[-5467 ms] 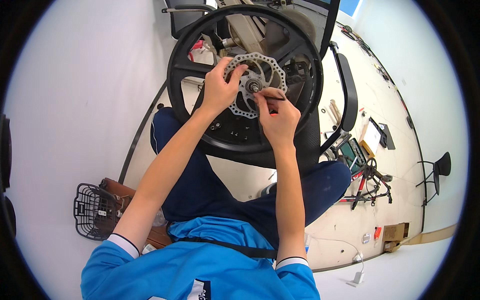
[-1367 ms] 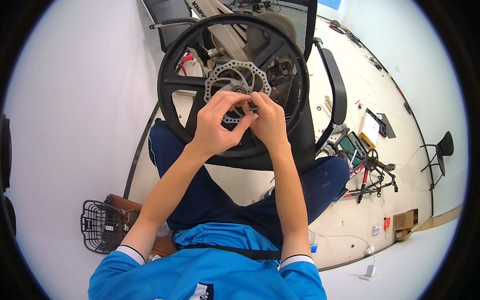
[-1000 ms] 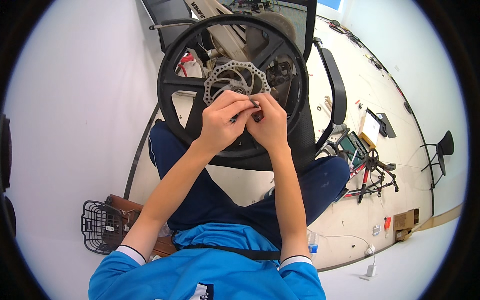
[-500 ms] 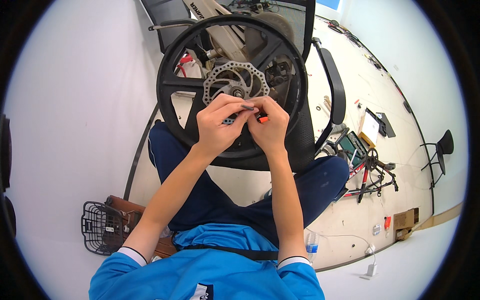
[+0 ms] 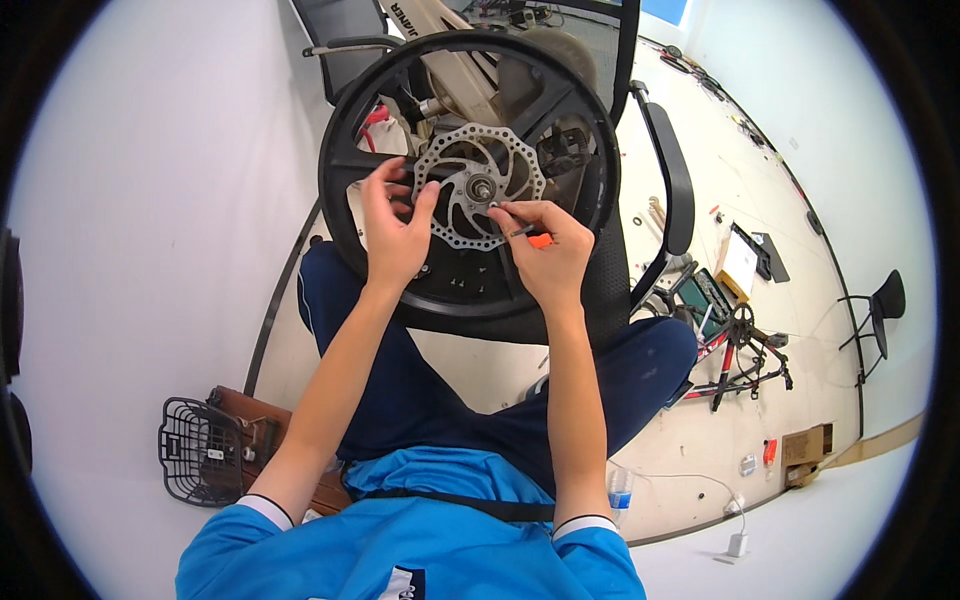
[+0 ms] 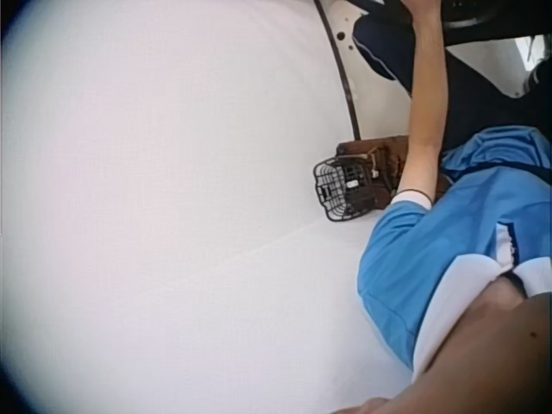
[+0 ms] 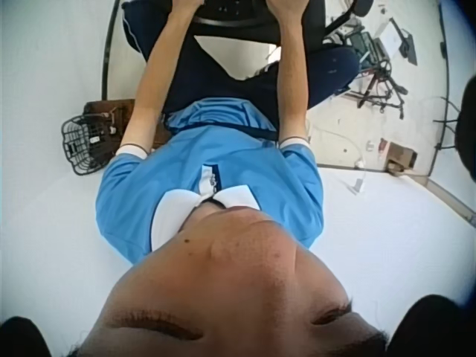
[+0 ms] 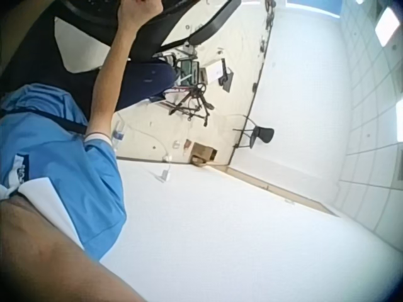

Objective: The person sits on the floor and assembles a bicycle wheel by attaching a brake disc to the hub. They insert and tighten multiple small screws into the disc using their fingers.

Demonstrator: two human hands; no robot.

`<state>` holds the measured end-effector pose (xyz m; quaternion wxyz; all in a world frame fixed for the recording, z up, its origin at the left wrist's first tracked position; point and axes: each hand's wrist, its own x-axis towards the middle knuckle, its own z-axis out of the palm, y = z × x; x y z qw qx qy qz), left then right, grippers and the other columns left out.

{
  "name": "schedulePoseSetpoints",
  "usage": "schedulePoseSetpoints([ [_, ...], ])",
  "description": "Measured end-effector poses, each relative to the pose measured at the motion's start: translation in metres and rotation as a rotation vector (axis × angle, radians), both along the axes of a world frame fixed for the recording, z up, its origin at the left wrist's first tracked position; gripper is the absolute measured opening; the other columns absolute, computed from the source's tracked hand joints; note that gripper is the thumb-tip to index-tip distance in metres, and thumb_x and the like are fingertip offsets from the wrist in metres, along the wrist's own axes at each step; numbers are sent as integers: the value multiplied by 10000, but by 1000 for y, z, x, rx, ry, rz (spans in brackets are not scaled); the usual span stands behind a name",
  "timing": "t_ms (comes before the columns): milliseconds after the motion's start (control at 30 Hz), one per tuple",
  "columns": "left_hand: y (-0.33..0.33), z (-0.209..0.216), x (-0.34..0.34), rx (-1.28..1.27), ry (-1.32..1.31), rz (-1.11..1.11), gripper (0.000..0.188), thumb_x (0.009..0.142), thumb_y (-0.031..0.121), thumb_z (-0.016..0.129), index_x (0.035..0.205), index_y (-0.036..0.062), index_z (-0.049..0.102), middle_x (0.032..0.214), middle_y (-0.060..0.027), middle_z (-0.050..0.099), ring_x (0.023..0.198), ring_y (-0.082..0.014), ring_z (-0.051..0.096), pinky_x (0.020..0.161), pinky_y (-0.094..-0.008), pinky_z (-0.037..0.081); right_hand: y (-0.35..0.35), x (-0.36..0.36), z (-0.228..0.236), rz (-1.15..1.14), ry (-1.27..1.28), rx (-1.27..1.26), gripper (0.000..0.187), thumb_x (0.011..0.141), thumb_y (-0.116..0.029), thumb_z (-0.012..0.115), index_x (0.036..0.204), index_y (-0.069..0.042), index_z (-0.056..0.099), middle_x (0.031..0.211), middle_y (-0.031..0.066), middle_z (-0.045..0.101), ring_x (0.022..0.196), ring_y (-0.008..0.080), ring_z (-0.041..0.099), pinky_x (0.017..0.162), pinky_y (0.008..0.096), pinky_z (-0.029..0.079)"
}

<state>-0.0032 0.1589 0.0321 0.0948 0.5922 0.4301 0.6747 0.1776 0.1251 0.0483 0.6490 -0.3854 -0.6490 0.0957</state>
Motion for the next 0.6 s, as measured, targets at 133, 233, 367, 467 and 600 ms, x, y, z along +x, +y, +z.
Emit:
schedulePoseSetpoints([
  [133,16,-14,8,-97,-224,-393,281,966,104,667,1202,2,554,915,-18,650,728,-52,559,646,-223,466,1,-1,-3,-2,16,7,139,797,-12,832,888,34,737,844,96,756,741,105,701,672,229,548],
  [233,22,-12,11,-99,-218,-396,250,959,82,661,1174,11,555,867,-25,657,672,-47,555,613,-228,467,2,0,-4,-4,11,13,137,798,-8,830,888,34,736,841,95,755,731,106,697,666,228,544],
  [367,21,-3,11,-137,-197,-399,250,956,76,661,1168,4,551,872,-41,672,653,-52,571,592,-228,465,3,-1,-6,-11,15,19,137,798,-10,829,889,33,735,828,94,753,716,107,690,655,230,538],
  [467,21,-5,8,-136,-184,-379,250,954,77,663,1163,0,549,866,-46,679,649,-56,581,585,-231,466,4,-2,-6,-6,22,36,135,799,-12,827,889,29,736,819,93,751,710,106,689,647,228,533],
  [600,21,-8,9,-139,-208,-369,248,950,86,671,1148,-1,551,835,-38,682,646,-56,584,588,-233,468,3,-2,-4,-2,17,36,131,799,-12,826,889,23,738,825,92,753,709,104,689,645,226,531],
])
